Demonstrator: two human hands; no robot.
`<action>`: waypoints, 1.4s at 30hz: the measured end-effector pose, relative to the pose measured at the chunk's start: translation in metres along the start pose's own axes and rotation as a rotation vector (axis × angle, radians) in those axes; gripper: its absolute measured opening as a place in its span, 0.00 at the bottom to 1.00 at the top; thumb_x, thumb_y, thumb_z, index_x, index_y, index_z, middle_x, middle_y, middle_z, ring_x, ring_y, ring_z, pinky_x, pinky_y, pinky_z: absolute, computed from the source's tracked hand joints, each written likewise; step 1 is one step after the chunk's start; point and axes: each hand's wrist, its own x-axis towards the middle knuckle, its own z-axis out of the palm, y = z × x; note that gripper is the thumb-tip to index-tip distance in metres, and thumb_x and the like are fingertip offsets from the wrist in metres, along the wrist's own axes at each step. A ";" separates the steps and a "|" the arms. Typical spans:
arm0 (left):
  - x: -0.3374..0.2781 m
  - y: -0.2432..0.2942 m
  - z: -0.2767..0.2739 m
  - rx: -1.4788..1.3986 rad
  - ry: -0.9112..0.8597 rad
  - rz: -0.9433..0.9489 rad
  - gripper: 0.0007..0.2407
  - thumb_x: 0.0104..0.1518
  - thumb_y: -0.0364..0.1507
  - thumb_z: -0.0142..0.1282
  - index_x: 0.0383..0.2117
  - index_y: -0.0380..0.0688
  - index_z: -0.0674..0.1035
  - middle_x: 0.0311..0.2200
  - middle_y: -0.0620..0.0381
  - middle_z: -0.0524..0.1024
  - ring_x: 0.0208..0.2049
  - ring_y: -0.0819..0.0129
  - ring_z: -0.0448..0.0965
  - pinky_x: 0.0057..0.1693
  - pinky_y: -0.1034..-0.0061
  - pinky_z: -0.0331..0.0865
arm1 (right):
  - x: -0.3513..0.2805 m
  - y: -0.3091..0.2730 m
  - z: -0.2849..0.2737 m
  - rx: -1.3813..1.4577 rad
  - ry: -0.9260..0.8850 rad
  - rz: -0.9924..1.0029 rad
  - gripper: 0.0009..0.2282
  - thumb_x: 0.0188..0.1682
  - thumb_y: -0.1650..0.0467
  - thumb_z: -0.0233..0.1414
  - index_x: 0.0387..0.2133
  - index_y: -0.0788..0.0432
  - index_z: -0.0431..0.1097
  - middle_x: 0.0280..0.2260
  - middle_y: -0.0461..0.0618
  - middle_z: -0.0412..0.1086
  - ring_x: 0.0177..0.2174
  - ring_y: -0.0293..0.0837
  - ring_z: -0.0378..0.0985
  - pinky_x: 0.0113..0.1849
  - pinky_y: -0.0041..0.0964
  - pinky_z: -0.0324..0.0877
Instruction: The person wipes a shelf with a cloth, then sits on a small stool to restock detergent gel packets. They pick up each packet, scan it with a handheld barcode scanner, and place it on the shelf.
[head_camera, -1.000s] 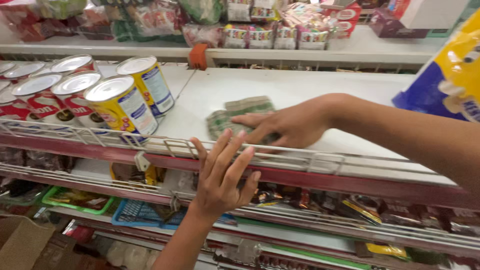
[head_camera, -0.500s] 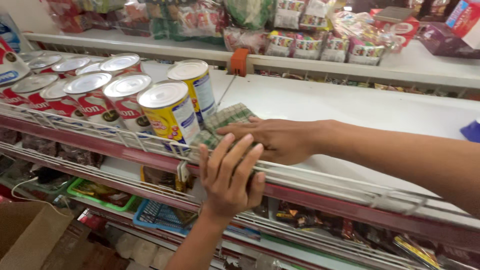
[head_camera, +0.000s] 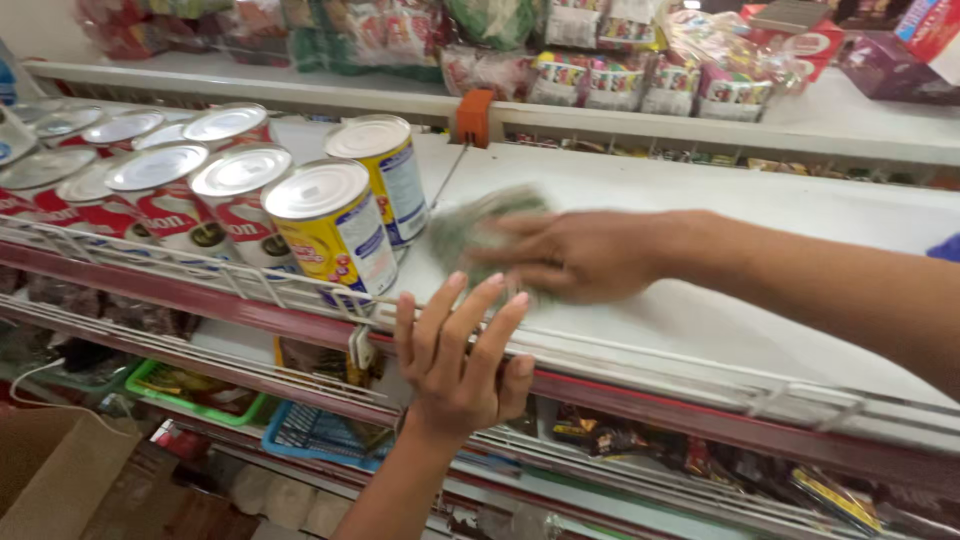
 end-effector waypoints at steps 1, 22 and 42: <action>0.001 0.003 -0.001 -0.006 -0.008 -0.025 0.16 0.70 0.41 0.42 0.51 0.50 0.81 0.53 0.54 0.77 0.61 0.52 0.71 0.75 0.53 0.41 | -0.006 0.000 0.000 -0.043 0.012 0.001 0.23 0.58 0.60 0.38 0.66 0.52 0.56 0.70 0.54 0.48 0.68 0.54 0.41 0.63 0.51 0.44; 0.050 0.204 0.037 -0.608 -0.231 0.206 0.17 0.66 0.37 0.56 0.59 0.50 0.80 0.61 0.54 0.74 0.67 0.58 0.69 0.77 0.52 0.27 | -0.283 -0.027 -0.001 0.141 0.025 0.734 0.26 0.47 0.58 0.55 0.62 0.35 0.66 0.69 0.41 0.52 0.62 0.47 0.61 0.59 0.45 0.55; 0.073 0.400 0.097 -0.902 -0.234 0.175 0.19 0.63 0.35 0.58 0.60 0.48 0.75 0.66 0.46 0.64 0.69 0.48 0.62 0.74 0.44 0.35 | -0.476 -0.068 0.077 -0.703 0.965 0.867 0.09 0.46 0.71 0.55 0.38 0.61 0.75 0.43 0.58 0.75 0.43 0.59 0.78 0.42 0.47 0.73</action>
